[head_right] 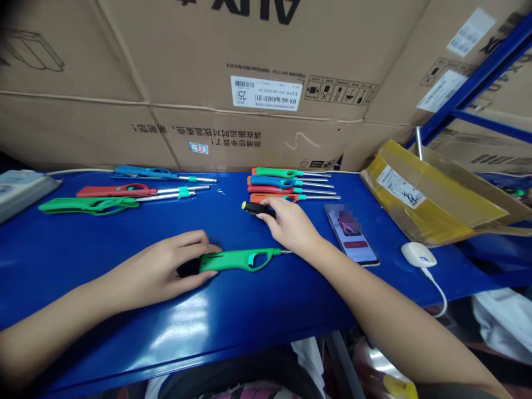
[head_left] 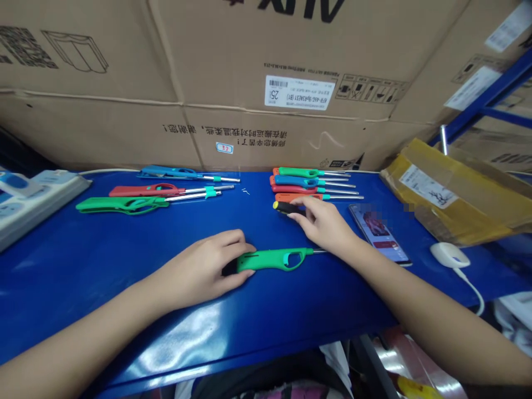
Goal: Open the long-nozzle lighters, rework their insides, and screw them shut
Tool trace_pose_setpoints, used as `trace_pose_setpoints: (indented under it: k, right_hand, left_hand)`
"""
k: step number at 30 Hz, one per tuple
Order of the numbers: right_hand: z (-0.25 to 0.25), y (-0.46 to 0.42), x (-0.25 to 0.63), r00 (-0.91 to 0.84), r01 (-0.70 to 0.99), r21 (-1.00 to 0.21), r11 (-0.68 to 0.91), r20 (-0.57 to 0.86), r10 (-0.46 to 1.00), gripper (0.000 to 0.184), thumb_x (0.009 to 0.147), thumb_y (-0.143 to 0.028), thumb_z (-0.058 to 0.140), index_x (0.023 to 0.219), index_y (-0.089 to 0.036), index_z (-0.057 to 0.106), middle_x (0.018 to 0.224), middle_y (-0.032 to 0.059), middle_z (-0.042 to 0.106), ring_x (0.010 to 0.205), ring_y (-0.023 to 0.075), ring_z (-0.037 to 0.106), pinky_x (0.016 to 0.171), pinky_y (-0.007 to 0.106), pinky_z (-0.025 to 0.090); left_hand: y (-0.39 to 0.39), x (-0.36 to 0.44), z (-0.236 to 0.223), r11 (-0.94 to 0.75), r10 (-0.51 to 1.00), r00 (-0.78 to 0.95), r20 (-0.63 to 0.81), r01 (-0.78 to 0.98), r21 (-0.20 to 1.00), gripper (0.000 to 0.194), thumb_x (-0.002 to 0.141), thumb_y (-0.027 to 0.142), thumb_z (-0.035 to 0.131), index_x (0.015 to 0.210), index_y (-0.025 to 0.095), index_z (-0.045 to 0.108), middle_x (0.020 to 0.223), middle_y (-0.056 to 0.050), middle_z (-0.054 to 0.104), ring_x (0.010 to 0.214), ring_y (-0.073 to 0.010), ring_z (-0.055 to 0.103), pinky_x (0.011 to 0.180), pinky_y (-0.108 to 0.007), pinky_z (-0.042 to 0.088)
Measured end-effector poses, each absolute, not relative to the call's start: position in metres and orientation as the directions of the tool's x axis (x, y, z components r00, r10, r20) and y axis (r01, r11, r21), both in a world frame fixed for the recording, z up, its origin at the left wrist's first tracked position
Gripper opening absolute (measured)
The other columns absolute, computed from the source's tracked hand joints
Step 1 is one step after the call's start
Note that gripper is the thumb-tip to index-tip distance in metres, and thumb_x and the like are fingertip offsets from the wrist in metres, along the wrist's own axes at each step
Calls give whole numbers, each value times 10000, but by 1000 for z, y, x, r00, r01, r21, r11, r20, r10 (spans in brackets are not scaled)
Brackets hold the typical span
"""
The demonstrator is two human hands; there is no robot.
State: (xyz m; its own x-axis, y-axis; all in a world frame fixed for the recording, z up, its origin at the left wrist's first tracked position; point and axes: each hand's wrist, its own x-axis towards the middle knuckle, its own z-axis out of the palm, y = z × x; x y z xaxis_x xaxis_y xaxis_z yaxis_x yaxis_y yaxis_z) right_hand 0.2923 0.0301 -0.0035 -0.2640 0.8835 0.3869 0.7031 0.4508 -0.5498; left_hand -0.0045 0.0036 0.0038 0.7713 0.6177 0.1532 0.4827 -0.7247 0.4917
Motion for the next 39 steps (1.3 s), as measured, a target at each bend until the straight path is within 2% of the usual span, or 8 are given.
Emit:
trace_pose_setpoints:
  k: [3,6,9,14,17,20,31,39]
  right_hand:
    - [9,24,285,-218,627,-623,467,436,873,215,962,-285,623,1155,-192,607,644,-64,508,566,150,496,636,304,447]
    - [18,21,274,-207,509,-715,480,439,874,268,975,-288,581,1230,-225,528,882,-5,632,578,112,499,575,268,467]
    - [22,23,263,-230,380,-796,472,413,881,314,973,-314,593,1268,-257,503,1077,34,631,562,80,495,481,234,462]
    - [19,36,246,-239,233,-877,420,367,899,265,993,-429,612,1192,-259,572,974,6,589,598,99,576,448,233,539]
    - [14,43,237,-244,188,-904,383,335,910,282,959,-494,676,1062,-235,634,1020,34,621,788,151,685,578,287,654]
    - [9,46,232,-251,156,-922,353,309,917,315,953,-529,688,1062,-236,656,1019,38,671,905,182,724,716,349,700]
    - [-2,49,230,-247,102,-945,311,279,928,340,932,-533,739,1077,-232,677,1057,35,696,973,185,751,822,376,696]
    - [12,43,236,-152,32,-940,339,330,931,340,919,-510,767,1072,-221,671,1074,45,734,814,149,733,677,312,666]
  left_hand:
    - [1,-2,0,-686,646,750,142,490,537,223,994,323,644,1174,223,730,1015,-44,658,846,-179,674,731,-266,533]
    - [0,-1,-3,-651,680,722,130,513,560,225,970,303,672,1162,203,732,1025,-49,653,852,-188,671,724,-280,526]
    - [-1,-1,-4,-629,699,705,118,527,572,223,957,291,690,1154,193,729,1042,-54,649,878,-197,667,749,-295,531]
    - [-3,-3,-4,-621,699,706,109,526,581,230,967,295,692,1171,190,715,1073,-55,642,919,-205,669,795,-312,538]
    - [-5,-2,-5,-618,706,699,113,530,581,221,968,292,685,1162,188,710,1080,-59,635,915,-211,665,787,-321,537]
    - [-7,1,-6,-613,719,684,123,540,577,218,956,272,687,1153,182,705,1059,-60,627,901,-217,655,773,-327,530]
    - [-8,2,-11,-637,705,692,155,522,568,267,962,283,689,1208,178,690,1074,-69,633,941,-234,650,816,-356,536]
    - [-8,2,-11,-650,692,702,171,502,571,302,970,314,725,1235,173,697,1088,-72,640,986,-243,662,849,-365,558]
